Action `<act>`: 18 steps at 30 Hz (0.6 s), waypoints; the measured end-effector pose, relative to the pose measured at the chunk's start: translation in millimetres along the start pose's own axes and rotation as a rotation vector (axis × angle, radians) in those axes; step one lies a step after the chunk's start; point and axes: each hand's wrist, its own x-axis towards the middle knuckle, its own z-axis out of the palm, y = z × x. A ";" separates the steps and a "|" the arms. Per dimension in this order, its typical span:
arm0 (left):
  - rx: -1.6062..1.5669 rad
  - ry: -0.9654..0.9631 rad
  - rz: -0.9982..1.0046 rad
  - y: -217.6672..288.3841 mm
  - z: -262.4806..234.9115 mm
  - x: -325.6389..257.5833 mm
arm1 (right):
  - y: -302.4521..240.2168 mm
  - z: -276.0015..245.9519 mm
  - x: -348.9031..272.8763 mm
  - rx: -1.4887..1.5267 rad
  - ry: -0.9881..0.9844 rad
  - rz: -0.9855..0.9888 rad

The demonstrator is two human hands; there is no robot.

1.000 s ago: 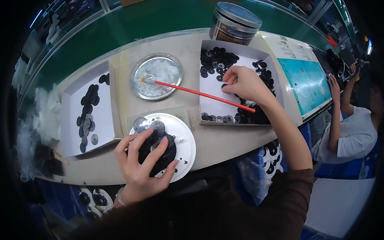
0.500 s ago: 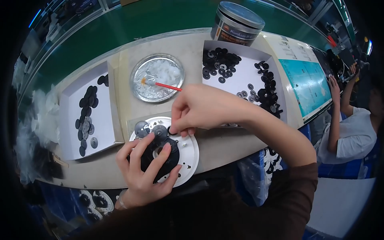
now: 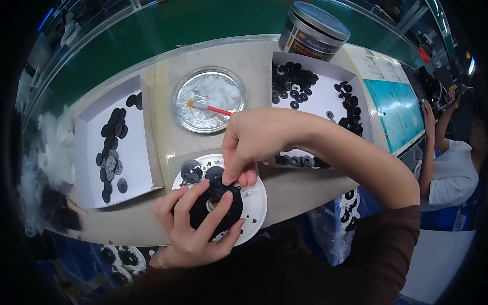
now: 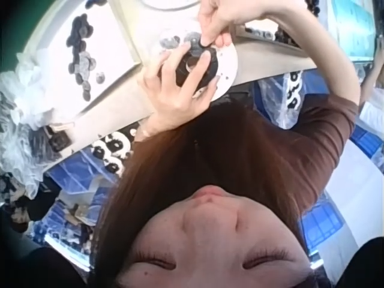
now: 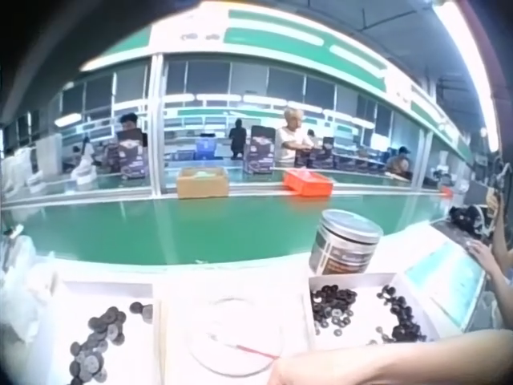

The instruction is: Lubricating and assembling internal gear components for a small appliance on a factory assembly line.

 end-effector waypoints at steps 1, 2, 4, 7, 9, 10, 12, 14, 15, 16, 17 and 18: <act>-0.005 0.001 -0.001 -0.2 1.3 0.0 | -0.9 0.6 1.1 0.001 0.001 0.005; -0.013 0.007 -0.003 -0.5 2.3 0.0 | -1.6 1.1 2.3 -0.021 0.002 0.048; -0.023 0.014 -0.005 -1.9 2.8 0.8 | -2.4 1.1 3.5 -0.042 0.004 0.094; -0.003 -0.038 0.047 -2.1 -1.8 2.0 | -5.8 3.1 4.0 -0.026 -0.005 0.131; 0.002 -0.042 0.063 -2.0 -2.5 0.9 | -7.6 4.7 5.2 -0.015 -0.045 0.160; 0.004 -0.042 0.065 -1.8 -2.1 1.3 | -7.4 4.5 5.2 -0.015 -0.043 0.156; -0.014 -0.035 0.063 -0.2 -0.7 2.7 | -6.4 3.9 3.1 -0.058 -0.036 0.155; -0.018 -0.030 0.062 1.3 1.2 2.6 | -6.8 5.9 -4.3 -0.137 0.010 0.087; -0.024 -0.026 0.055 1.9 2.4 2.6 | -7.7 7.4 -9.9 -0.219 0.052 0.023; -0.007 -0.021 0.045 1.6 -0.4 0.8 | -16.6 10.6 -20.6 -0.325 0.200 -0.014; 0.009 0.002 0.030 0.7 0.6 -0.9 | -17.9 10.9 -31.0 -0.421 0.344 -0.047; 0.025 0.025 0.013 -0.4 1.4 -2.5 | -7.9 7.1 -38.9 -0.575 0.542 -0.178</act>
